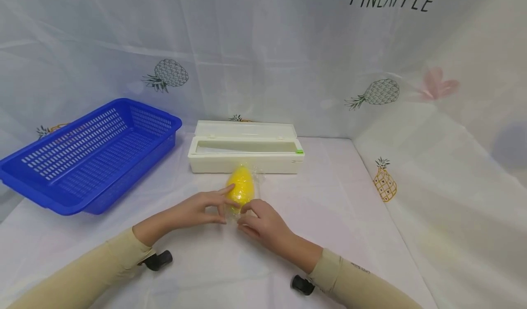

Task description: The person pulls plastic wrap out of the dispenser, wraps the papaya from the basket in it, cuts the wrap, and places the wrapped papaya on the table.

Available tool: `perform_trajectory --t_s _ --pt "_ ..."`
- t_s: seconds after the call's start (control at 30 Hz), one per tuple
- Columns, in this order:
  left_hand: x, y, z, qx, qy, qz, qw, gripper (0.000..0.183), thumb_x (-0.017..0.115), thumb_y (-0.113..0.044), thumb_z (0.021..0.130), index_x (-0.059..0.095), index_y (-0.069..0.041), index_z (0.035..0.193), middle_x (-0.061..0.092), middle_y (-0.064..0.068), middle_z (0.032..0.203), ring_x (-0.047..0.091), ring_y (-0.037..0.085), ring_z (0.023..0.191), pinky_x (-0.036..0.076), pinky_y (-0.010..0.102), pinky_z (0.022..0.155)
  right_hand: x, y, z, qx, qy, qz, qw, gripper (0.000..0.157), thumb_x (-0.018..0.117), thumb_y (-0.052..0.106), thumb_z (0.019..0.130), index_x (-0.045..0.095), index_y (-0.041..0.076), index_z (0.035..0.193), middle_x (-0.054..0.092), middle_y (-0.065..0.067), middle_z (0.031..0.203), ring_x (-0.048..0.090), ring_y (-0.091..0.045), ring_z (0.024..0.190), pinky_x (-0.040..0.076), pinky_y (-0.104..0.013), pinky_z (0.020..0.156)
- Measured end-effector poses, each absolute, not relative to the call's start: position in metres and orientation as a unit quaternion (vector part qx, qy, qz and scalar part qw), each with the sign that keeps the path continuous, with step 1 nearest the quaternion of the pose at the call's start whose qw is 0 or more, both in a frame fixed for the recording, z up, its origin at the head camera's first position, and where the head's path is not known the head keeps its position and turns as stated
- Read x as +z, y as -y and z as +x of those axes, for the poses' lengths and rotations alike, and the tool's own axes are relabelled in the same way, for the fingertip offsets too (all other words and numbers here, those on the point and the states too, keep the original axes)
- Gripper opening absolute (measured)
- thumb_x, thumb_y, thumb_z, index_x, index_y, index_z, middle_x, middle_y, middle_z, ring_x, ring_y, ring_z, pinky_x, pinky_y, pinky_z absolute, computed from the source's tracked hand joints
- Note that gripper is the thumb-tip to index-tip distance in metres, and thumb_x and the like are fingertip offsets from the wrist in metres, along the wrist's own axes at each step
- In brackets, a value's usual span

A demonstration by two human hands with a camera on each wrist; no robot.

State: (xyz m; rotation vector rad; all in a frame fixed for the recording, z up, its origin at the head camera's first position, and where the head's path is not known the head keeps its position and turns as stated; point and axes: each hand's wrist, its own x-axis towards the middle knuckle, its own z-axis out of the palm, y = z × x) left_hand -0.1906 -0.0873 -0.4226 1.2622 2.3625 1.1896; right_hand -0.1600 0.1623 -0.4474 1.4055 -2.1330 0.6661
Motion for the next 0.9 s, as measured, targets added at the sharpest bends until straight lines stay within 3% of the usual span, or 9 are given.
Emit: perform_trajectory --t_s 0.2,0.37,0.53,0.67,0.8,0.9 --pt "-0.424 0.086 -0.190 0.387 -0.811 0.432 0.067 0.015 0.074 -0.016 0.087 0.060 -0.018 0.080 0.054 0.002 0.140 0.034 0.027 0.140 0.033 0.044 0.110 -0.449 -0.162 -0.167 0.271 0.782 0.506 0.241 0.014 0.074 0.011 0.087 0.062 0.005 0.088 0.059 -0.012 0.115 0.058 -0.026 0.111 0.048 -0.033 0.097" --pt "-0.420 0.080 -0.187 0.363 -0.837 0.408 0.040 0.016 0.068 -0.016 0.092 0.055 -0.015 0.083 0.045 0.009 0.147 0.038 0.030 0.137 0.035 0.043 0.109 -0.447 -0.161 -0.173 0.286 0.804 0.480 0.206 0.018 0.058 0.020 0.099 0.054 0.005 0.091 0.056 -0.017 0.128 0.055 -0.030 0.121 0.045 -0.036 0.101" --pt "-0.415 0.074 -0.186 0.340 -0.864 0.371 0.011 0.014 0.060 -0.020 0.098 0.054 -0.013 0.087 0.049 0.012 0.144 0.042 0.031 0.134 0.036 0.044 0.108 -0.442 -0.162 -0.181 0.277 0.809 0.475 0.207 0.018 0.065 0.013 0.094 0.057 0.000 0.104 0.061 -0.017 0.127 0.059 -0.029 0.118 0.049 -0.036 0.096" --pt "-0.414 0.068 -0.187 0.328 -0.873 0.361 -0.028 0.011 0.058 -0.017 0.099 0.054 -0.010 0.090 0.052 0.016 0.140 0.048 0.032 0.127 0.041 0.045 0.104 -0.439 -0.162 -0.188 0.282 0.805 0.470 0.226 0.035 0.073 0.006 0.085 0.062 -0.002 0.117 0.068 -0.012 0.118 0.064 -0.023 0.109 0.052 -0.031 0.090" --pt "-0.416 0.065 -0.188 0.322 -0.881 0.343 -0.057 0.011 0.059 -0.015 0.098 0.054 -0.007 0.092 0.055 0.016 0.136 0.051 0.031 0.121 0.045 0.042 0.097 -0.435 -0.163 -0.197 0.287 0.795 0.475 0.244 0.022 0.074 0.008 0.085 0.067 0.001 0.104 0.070 -0.010 0.111 0.066 -0.022 0.104 0.053 -0.030 0.089" --pt "-0.417 0.062 -0.191 0.317 -0.889 0.326 -0.059 0.014 0.058 -0.016 0.099 0.057 -0.003 0.103 0.058 0.015 0.132 0.052 0.030 0.121 0.045 0.041 0.097 -0.431 -0.164 -0.203 0.269 0.795 0.482 0.252 0.015 0.074 0.009 0.085 0.066 0.001 0.094 0.069 -0.013 0.111 0.065 -0.026 0.106 0.052 -0.033 0.090"
